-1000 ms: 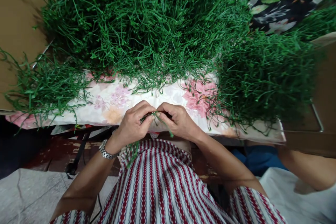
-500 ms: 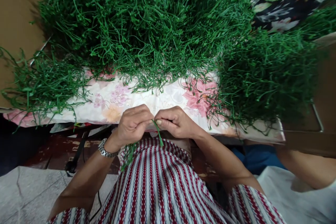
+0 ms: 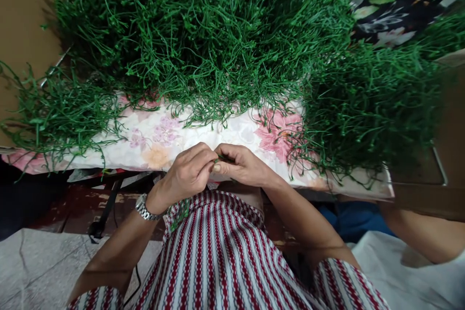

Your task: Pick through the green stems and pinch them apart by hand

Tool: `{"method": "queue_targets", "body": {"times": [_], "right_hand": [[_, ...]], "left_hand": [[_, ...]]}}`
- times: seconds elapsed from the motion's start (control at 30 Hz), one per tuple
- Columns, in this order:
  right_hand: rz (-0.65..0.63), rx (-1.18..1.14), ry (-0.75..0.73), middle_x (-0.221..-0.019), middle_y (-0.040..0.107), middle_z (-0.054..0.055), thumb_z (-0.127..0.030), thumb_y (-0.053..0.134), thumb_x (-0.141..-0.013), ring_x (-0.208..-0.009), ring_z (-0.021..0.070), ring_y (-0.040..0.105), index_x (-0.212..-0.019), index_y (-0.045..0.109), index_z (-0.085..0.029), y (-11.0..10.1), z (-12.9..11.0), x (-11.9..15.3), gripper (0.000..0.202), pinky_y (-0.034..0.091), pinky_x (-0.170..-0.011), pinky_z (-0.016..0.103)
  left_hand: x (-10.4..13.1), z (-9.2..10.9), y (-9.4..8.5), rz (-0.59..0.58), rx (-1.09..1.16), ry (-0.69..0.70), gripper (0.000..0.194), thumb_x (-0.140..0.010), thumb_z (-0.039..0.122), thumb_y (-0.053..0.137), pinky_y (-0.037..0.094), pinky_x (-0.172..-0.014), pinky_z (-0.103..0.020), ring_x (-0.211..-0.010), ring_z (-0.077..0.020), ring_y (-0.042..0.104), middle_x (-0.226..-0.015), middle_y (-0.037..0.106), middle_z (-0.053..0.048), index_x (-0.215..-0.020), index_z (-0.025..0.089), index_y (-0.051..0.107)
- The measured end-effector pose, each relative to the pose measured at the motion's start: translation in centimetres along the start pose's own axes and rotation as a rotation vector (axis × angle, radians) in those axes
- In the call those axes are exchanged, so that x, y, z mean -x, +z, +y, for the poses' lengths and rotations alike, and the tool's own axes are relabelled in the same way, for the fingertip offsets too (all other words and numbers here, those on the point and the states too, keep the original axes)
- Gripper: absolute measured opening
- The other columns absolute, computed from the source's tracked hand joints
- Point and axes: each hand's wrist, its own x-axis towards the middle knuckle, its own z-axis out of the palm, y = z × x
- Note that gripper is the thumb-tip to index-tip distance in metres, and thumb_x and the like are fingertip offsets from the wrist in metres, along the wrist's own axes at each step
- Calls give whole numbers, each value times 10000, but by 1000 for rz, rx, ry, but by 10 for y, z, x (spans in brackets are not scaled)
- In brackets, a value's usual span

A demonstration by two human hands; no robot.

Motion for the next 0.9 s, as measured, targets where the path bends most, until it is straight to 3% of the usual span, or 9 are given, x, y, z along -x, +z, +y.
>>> {"method": "queue_targets", "body": {"times": [0.13, 0.27, 0.43, 0.67, 0.9], "right_hand": [[38, 59, -30, -601, 310, -64, -460, 575, -804, -553, 49, 302, -649, 440, -144, -1, -1, 3, 377, 251, -500, 177], [47, 181, -122, -580, 376, -58, -372, 561, -836, -547, 51, 350, -655, 492, -137, -2, -5, 5, 304, 272, -520, 180], [102, 93, -232, -599, 446, -37, -346, 521, -856, -546, 59, 397, -686, 533, -136, 4, -3, 4, 270, 318, -538, 191], [470, -100, -182, -576, 457, -27, -474, 559, -801, -532, 79, 398, -657, 526, -151, 25, 1, -4, 355, 327, -524, 215], [538, -97, -184, -570, 463, -28, -438, 569, -802, -531, 84, 401, -654, 526, -158, 29, 2, -3, 319, 329, -528, 225]], "left_hand": [[-1, 2, -5, -84, 112, -69, 159, -798, 39, 446, 432, -647, -254, -727, -131, 522, -759, 549, -33, -833, 168, 533], [-3, 0, -10, -116, 300, -133, 148, -782, 37, 473, 412, -605, -242, -658, -109, 506, -705, 526, -10, -750, 165, 540], [-4, -2, -4, 54, 512, -181, 109, -784, 109, 551, 427, -578, -244, -616, -112, 524, -638, 548, -6, -694, 167, 573], [-5, 5, 10, 351, 381, -197, 108, -782, 89, 555, 433, -581, -247, -629, -109, 516, -664, 551, -5, -729, 176, 590], [-15, 1, 7, 249, 505, -184, 112, -771, 75, 563, 414, -581, -244, -632, -106, 503, -651, 532, 5, -706, 166, 574]]}}
